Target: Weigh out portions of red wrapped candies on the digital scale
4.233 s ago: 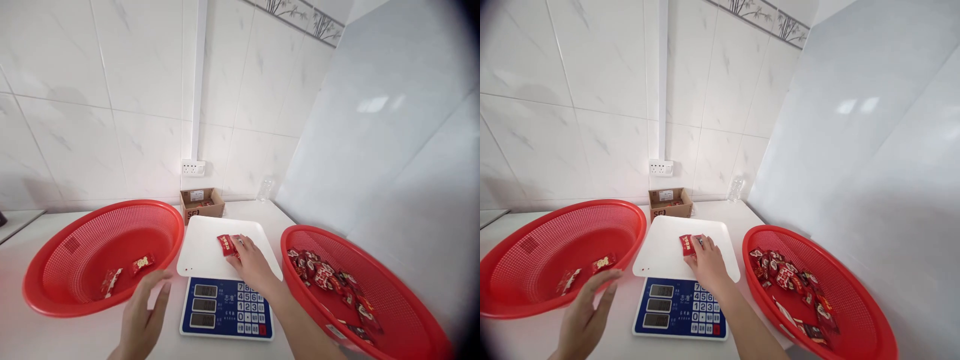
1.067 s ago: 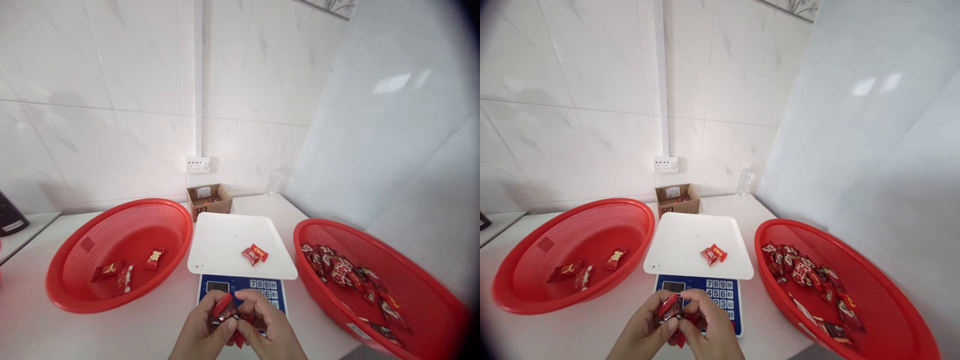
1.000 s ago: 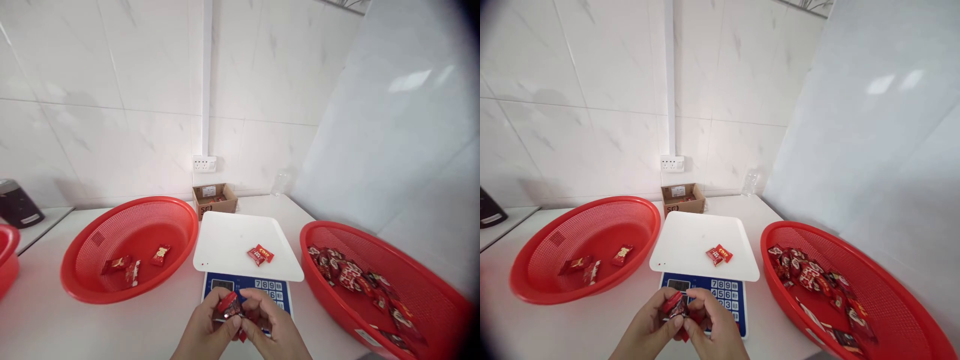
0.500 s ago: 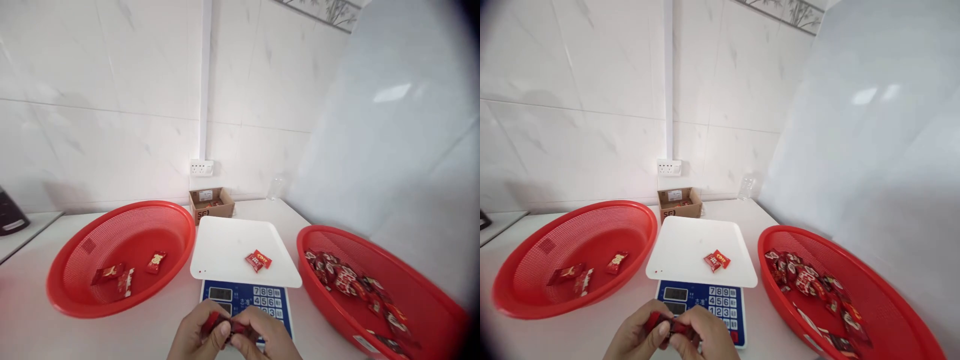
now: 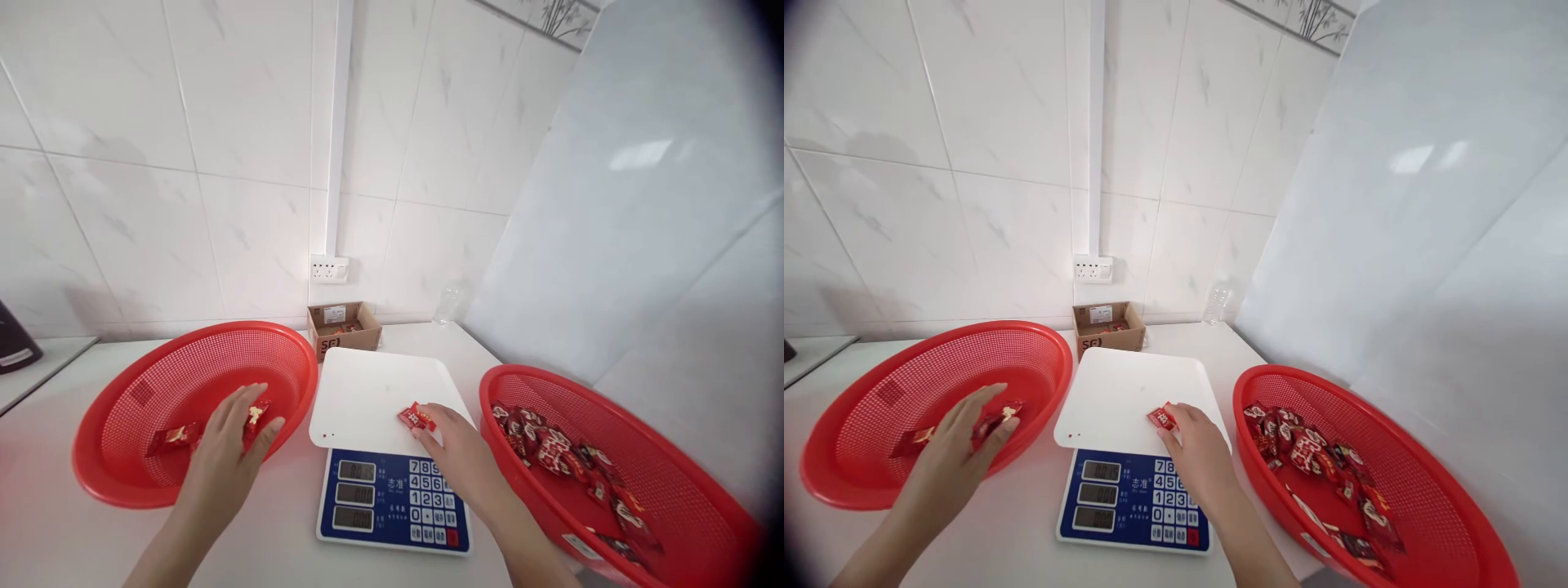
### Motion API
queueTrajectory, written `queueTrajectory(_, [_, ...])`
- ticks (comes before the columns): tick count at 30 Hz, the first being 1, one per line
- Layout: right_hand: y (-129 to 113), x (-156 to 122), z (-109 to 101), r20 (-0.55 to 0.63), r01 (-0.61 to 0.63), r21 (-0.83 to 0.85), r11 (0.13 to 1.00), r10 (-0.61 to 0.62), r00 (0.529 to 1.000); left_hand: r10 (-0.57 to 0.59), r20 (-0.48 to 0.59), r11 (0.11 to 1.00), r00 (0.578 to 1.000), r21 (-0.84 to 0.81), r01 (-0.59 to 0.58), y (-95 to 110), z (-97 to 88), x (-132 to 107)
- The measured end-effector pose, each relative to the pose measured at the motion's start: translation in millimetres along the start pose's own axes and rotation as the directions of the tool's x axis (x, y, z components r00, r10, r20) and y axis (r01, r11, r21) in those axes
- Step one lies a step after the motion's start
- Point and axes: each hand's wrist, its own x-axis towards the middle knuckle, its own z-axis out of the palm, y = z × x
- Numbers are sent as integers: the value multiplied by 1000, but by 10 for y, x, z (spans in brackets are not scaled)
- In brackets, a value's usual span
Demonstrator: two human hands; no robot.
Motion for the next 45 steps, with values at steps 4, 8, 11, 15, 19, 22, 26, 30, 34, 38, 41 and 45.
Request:
queueTrajectory(4, [-66, 93, 20, 114, -16, -111, 994, 28, 993, 166, 16, 985, 986, -53, -165, 51, 219, -176])
queueTrajectory(8, [-108, 136, 37, 125, -9, -153, 988, 28, 992, 296, 46, 950, 954, -116, -290, 178, 341, -274])
queueTrajectory(11, [-109, 174, 66, 106, 15, -89, 996, -5, 994, 331, 99, 934, 938, -176, -311, 275, 392, -321])
queueTrajectory(15, [-87, 247, 121, 96, -6, 73, 997, -1, 995, 332, 234, 921, 914, -289, -261, 390, 464, -366])
queueTrajectory(19, [-138, 218, 130, -16, 41, 264, 964, -38, 999, 228, 404, 892, 886, -451, -25, 543, 549, -369])
queueTrajectory(22, [-280, 62, 86, -68, 131, 459, 879, -112, 991, 159, 518, 767, 841, -601, 225, 683, 607, -350])
queueTrajectory(26, [-475, -196, 38, -33, 154, 598, 786, -168, 985, 198, 579, 535, 791, -740, 408, 850, 648, -335])
queueTrajectory(30, [-484, -339, 55, 40, 69, 704, 707, -136, 990, 169, 566, 380, 807, -793, 476, 929, 664, -346])
queueTrajectory(34, [-401, -378, 67, 132, -54, 814, 578, -93, 987, 137, 581, 239, 802, -805, 543, 934, 657, -361])
queueTrajectory(38, [-377, -390, 43, 121, -67, 831, 552, -63, 991, 80, 628, 87, 774, -778, 622, 930, 608, -353])
queueTrajectory(41, [-382, -395, 32, 99, -58, 850, 524, -52, 994, 42, 674, 7, 738, -739, 674, 933, 567, -336])
queueTrajectory(45, [-392, -411, 44, 39, -29, 863, 504, -10, 999, 28, 729, 1, 683, -684, 730, 941, 551, -337])
